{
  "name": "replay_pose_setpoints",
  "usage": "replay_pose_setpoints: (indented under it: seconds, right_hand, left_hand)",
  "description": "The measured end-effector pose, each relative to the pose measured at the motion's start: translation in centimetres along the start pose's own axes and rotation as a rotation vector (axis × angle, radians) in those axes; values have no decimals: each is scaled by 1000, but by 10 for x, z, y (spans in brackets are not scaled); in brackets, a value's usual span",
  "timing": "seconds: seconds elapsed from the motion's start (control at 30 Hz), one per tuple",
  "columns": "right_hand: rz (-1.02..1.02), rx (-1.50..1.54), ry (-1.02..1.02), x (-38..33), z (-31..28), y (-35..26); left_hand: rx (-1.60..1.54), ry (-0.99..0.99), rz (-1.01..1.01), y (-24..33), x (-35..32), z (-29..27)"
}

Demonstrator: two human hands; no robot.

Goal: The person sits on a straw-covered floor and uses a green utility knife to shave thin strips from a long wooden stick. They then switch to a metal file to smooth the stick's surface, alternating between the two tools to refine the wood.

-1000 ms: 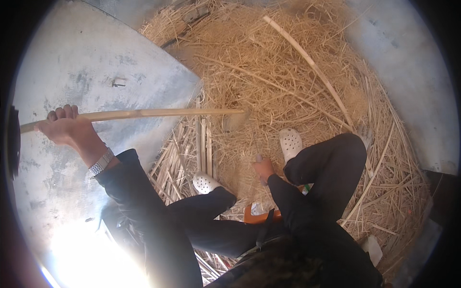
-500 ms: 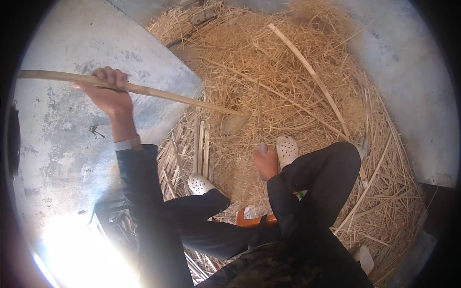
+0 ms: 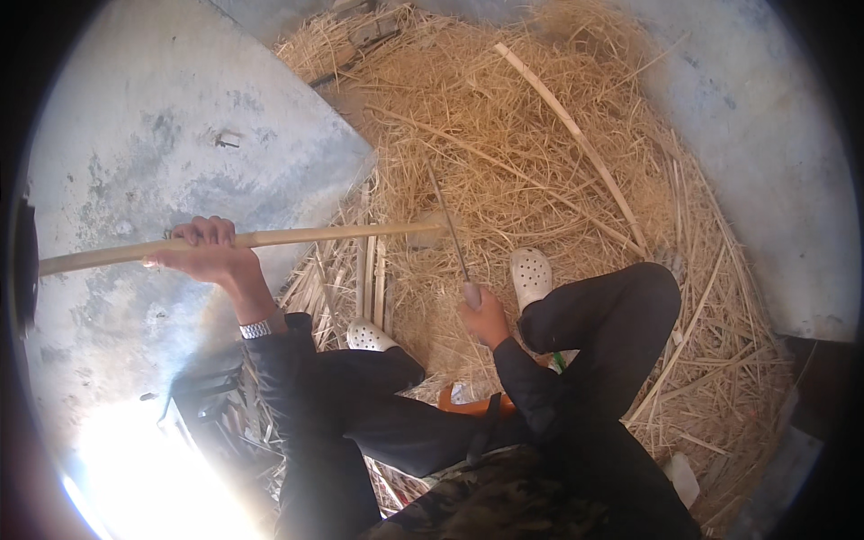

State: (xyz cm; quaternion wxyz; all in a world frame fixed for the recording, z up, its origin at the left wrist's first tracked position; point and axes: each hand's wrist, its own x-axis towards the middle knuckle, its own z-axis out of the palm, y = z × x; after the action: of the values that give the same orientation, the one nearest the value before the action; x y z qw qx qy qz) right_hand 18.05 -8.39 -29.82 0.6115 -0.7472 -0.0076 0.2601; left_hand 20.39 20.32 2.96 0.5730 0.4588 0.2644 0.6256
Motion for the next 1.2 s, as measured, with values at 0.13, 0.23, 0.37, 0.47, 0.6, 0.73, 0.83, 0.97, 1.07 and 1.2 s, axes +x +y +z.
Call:
replay_pose_setpoints:
  seconds: [0.13,0.23,0.37,0.47,0.6,0.73,0.83,0.97,1.07,1.2]
  right_hand:
    - [293,-90,-116,-17,-4,-27]
    - [330,-135,-110,-18,0,-36]
    - [-130,-142,-20,-7,8,-58]
    - [-138,-120,38,-5,19,-48]
    - [195,-301,-28,1,16,60]
    - [446,-171,-115,3,16,29]
    - [-244,-429,-47,1,13,-5]
    - [-183,-201,1,-5,19,-72]
    - [-17,-237,-43,14,26,5]
    - [269,-268,-100,24,7,61]
  left_hand:
    - [-6,40,10,-4,11,-8]
    - [0,77,14,-12,26,-21]
    - [43,120,13,-22,44,-32]
    - [66,128,16,-23,48,-31]
    - [63,66,11,-22,46,-20]
    - [91,84,-14,-17,34,-11]
    - [71,8,34,-21,34,0]
    - [77,1,59,-23,37,12]
    - [104,-100,70,-25,37,26]
    - [69,-228,73,-37,29,47]
